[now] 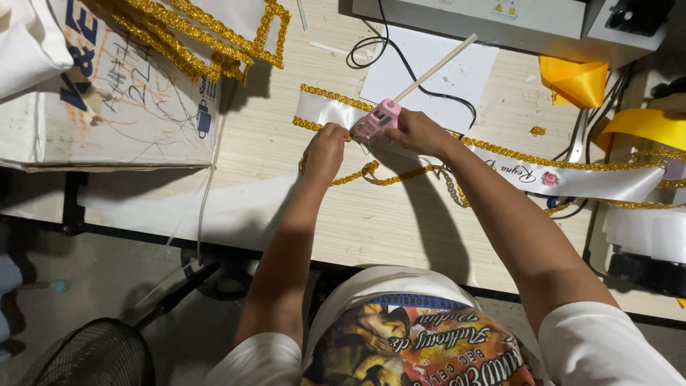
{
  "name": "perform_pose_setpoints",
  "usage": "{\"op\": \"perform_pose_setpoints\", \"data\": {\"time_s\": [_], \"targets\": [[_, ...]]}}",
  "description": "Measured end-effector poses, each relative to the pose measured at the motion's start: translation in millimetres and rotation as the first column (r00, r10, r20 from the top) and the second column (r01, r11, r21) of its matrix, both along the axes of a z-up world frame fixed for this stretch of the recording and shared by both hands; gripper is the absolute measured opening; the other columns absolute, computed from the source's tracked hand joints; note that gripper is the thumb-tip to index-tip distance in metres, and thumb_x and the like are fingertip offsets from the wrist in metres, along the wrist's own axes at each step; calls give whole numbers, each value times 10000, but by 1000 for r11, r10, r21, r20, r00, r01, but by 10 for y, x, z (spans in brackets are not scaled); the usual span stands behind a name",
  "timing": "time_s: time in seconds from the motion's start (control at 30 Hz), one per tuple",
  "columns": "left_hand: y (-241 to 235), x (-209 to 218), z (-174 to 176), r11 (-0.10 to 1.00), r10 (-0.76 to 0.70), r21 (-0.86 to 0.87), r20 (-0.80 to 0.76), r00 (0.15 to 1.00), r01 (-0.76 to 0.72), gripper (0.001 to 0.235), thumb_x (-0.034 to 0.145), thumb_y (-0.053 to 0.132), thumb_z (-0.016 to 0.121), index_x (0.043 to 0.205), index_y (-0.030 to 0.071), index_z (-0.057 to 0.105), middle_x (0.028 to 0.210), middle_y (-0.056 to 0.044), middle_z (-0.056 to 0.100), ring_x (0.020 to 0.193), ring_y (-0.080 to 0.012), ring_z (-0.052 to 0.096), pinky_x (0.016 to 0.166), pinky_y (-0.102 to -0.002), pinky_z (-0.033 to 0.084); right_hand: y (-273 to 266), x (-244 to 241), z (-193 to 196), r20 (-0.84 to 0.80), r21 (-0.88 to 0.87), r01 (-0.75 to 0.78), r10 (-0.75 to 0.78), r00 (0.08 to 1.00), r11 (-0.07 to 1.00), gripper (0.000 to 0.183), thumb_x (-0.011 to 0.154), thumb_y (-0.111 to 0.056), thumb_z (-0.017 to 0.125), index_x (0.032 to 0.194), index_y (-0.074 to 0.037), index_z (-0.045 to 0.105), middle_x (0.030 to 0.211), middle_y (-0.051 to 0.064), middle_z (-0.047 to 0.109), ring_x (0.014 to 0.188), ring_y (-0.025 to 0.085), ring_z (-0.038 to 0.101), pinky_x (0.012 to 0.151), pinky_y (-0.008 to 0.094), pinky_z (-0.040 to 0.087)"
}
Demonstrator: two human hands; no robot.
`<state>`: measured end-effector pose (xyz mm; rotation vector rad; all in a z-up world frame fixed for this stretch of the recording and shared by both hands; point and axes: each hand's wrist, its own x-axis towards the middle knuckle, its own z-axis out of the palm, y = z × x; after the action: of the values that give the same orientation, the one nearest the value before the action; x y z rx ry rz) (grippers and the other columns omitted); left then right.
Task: Attaching a gold glittery trim to a white printed sash using a hot glue gun at a workbench.
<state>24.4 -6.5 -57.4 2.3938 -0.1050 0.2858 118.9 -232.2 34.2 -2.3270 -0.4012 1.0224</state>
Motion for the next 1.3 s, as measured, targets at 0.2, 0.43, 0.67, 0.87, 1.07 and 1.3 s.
{"op": "perform_pose_setpoints", "data": {"time_s": [0.2,0.43,0.67,0.87,1.07,1.3], "targets": [[-14,-16,83,1000,-6,-8,10,1000,6,105,922,-33,651,985,14,721,1022,-116,680,938,-295,698,822,-398,584,27,-19,64,1,-44,0,0,1000,999,417,1008,-373,576,1298,-73,581,931,97,758,782,199,711,727,378,559],[-10,-17,64,1000,-3,-12,30,1000,3,118,911,-50,651,978,18,721,1007,-115,678,931,-299,693,811,-401,576,-10,-22,54,9,-32,-2,2,1000,999,402,1012,-372,575,1280,-73,598,939,96,764,793,198,714,743,398,556],[-8,-28,61,1000,-15,-15,50,999,15,111,918,-50,643,981,14,709,1011,-117,672,935,-304,684,823,-395,575,-74,-39,63,7,-19,3,-3,1000,1000,451,996,-387,592,1310,-63,581,931,124,753,807,216,717,752,398,560],[-7,-28,85,1000,-15,-4,50,999,15,116,929,-43,631,989,14,713,1024,-122,675,943,-307,682,829,-395,572,-153,-75,142,9,-68,6,-6,1000,998,462,1008,-411,596,1311,-62,591,933,146,751,819,229,712,760,410,547],[-11,-28,112,1000,-14,0,39,999,14,126,932,-39,625,999,13,718,1048,-127,683,964,-305,688,835,-393,578,-260,-106,126,-21,-85,42,-44,999,996,444,1006,-410,577,1310,-87,597,965,122,753,830,213,710,774,409,556],[-9,-50,168,1000,-8,4,43,999,8,138,933,-39,625,1018,9,723,1069,-135,691,978,-312,690,840,-398,581,-389,-150,149,-32,-101,68,-72,997,992,423,1012,-378,583,1314,-81,596,982,135,753,847,226,712,793,414,556]]}}
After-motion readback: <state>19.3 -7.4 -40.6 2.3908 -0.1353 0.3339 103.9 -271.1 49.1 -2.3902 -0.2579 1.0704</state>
